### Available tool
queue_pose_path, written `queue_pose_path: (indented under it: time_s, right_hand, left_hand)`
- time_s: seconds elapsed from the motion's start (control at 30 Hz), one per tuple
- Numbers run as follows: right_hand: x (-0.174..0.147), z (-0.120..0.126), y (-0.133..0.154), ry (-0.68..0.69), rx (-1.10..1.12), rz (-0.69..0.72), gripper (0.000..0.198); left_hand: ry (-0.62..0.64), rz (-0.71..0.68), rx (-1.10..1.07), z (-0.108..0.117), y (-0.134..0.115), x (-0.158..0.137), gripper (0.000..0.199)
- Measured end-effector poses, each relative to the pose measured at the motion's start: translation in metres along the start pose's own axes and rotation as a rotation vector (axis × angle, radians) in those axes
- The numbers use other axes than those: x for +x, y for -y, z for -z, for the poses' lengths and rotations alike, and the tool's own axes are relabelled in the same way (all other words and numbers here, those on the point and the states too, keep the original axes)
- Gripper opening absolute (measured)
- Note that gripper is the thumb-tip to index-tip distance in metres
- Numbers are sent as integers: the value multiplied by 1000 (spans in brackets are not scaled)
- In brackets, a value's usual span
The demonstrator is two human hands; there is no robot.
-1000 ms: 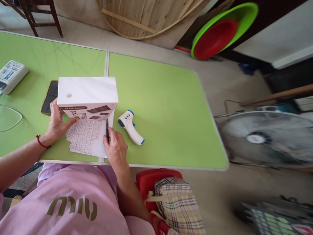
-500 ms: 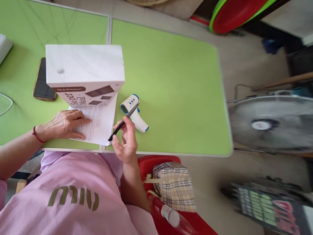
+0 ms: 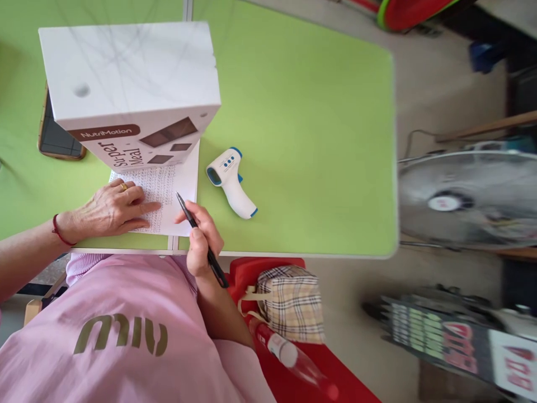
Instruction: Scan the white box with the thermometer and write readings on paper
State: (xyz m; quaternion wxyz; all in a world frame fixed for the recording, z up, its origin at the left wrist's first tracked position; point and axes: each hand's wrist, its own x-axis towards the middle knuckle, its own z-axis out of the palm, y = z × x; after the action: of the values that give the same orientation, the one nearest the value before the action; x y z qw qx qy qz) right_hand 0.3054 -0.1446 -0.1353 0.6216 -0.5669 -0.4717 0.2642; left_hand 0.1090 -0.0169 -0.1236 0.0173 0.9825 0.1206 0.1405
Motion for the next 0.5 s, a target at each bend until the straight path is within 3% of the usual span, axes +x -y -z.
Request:
queue_pose_path:
  time_s: [0.1,0.2,0.5]
  right_hand:
    - [1,-2,2,87,-116,-76,31]
    - [4,-1,1,61,-231,-127,18]
    - [12,3,-1,105,-420,-5,10]
  left_hand:
    - [21,-26,-9,1,-2,1,31]
    - [27,-19,-17,2,-5,3,28]
    - [19,-15,-75,3,-5,3,36]
